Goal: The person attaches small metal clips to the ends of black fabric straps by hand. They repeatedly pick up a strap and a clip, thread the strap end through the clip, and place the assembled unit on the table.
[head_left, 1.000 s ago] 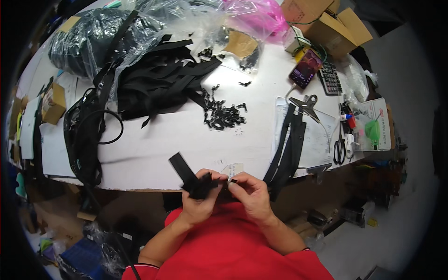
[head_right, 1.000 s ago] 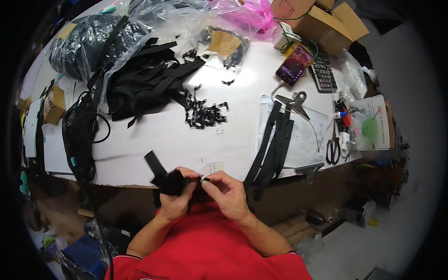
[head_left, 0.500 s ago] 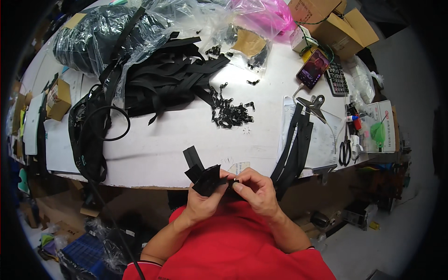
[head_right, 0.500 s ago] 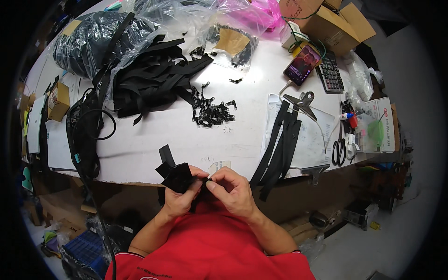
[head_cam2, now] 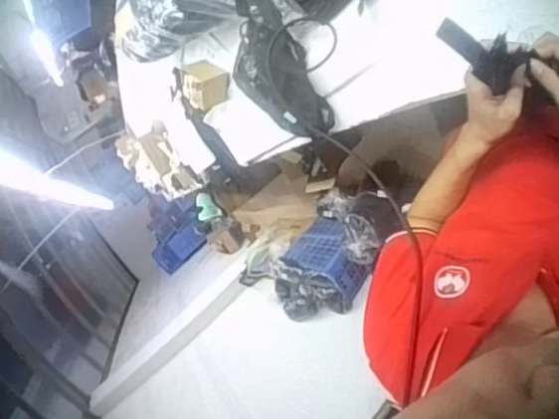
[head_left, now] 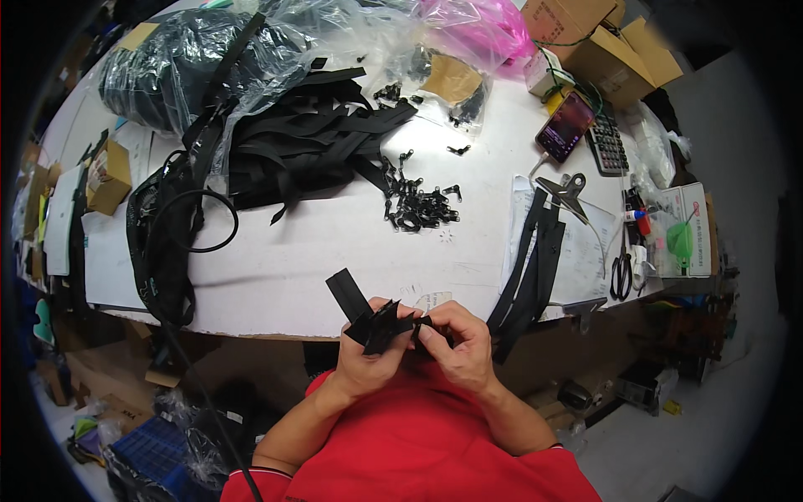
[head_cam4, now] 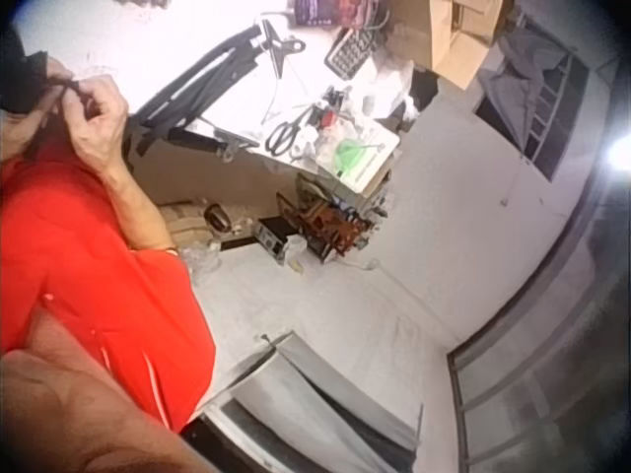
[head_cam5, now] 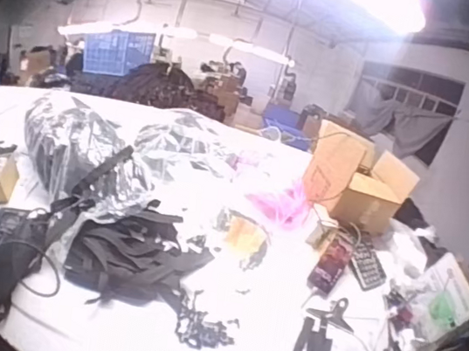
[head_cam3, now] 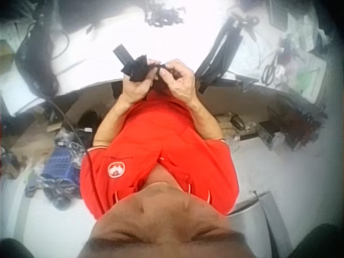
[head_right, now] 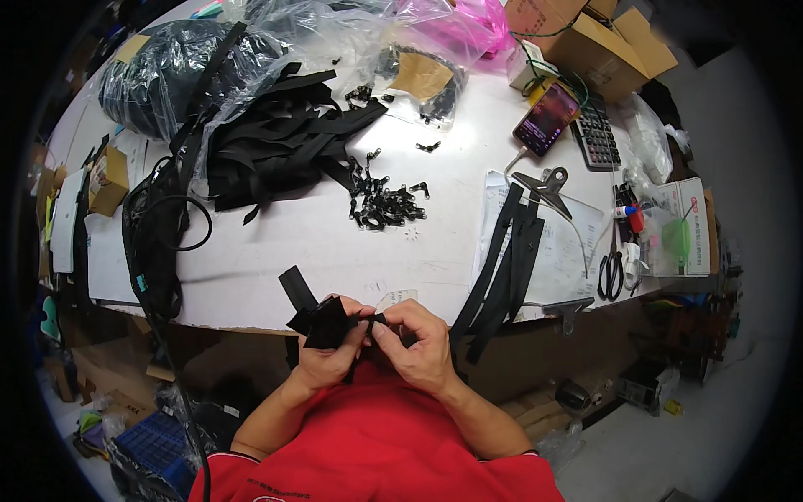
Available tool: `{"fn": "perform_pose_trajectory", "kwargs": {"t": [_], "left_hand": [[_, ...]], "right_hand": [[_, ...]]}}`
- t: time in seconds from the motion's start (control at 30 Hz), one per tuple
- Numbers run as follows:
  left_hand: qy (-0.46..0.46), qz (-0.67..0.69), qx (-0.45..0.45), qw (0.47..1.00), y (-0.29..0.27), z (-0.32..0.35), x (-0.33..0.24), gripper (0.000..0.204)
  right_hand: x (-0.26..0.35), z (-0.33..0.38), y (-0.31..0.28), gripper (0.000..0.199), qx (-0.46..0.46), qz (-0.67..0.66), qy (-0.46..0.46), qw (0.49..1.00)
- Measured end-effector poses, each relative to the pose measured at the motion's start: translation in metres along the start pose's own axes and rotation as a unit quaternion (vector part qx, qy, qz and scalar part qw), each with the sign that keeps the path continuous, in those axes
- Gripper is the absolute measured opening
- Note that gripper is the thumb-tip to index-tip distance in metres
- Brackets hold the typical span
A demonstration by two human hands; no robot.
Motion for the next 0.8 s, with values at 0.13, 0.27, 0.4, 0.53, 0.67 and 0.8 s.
{"fn": "perform_pose_trajectory", "kwargs": {"t": [0.13, 0.27, 0.4, 0.53, 0.67, 0.8], "left_hand": [[-0.012, 0.000, -0.002, 1.000, -0.002, 0.000, 0.001, 0.020], [-0.010, 0.009, 0.009, 1.000, -0.002, 0.000, 0.002, 0.022], [-0.020, 0.016, 0.008, 1.000, -0.003, 0.001, 0.004, 0.022], [-0.017, 0.017, -0.007, 1.000, -0.004, 0.002, 0.005, 0.023], [0.019, -0.006, -0.026, 0.999, -0.006, 0.004, 0.014, 0.026], [0.105, -0.070, -0.022, 0.992, -0.010, 0.004, 0.016, 0.029]], "right_hand": [[0.001, -0.001, 0.002, 0.006, -0.004, 0.003, -0.007, 1.000], [-0.003, -0.002, 0.003, 0.006, -0.006, -0.006, -0.026, 1.000], [0.000, -0.003, 0.003, 0.007, -0.002, 0.004, -0.033, 0.999], [0.015, -0.004, 0.002, 0.007, 0.014, 0.058, -0.037, 0.998], [0.009, 0.001, 0.004, 0.006, -0.001, 0.062, -0.001, 0.998], [0.016, 0.002, 0.007, 0.005, -0.030, 0.100, -0.085, 0.991]]}}
Point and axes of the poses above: each hand's wrist, its own z-axis away from the middle knuckle, its own y-axis out of the palm, x = y × z, the point moved 3 cm from there along -z, towards the middle knuckle, and after that the axes turned 13 degrees about -x, right-handed, at the moved point
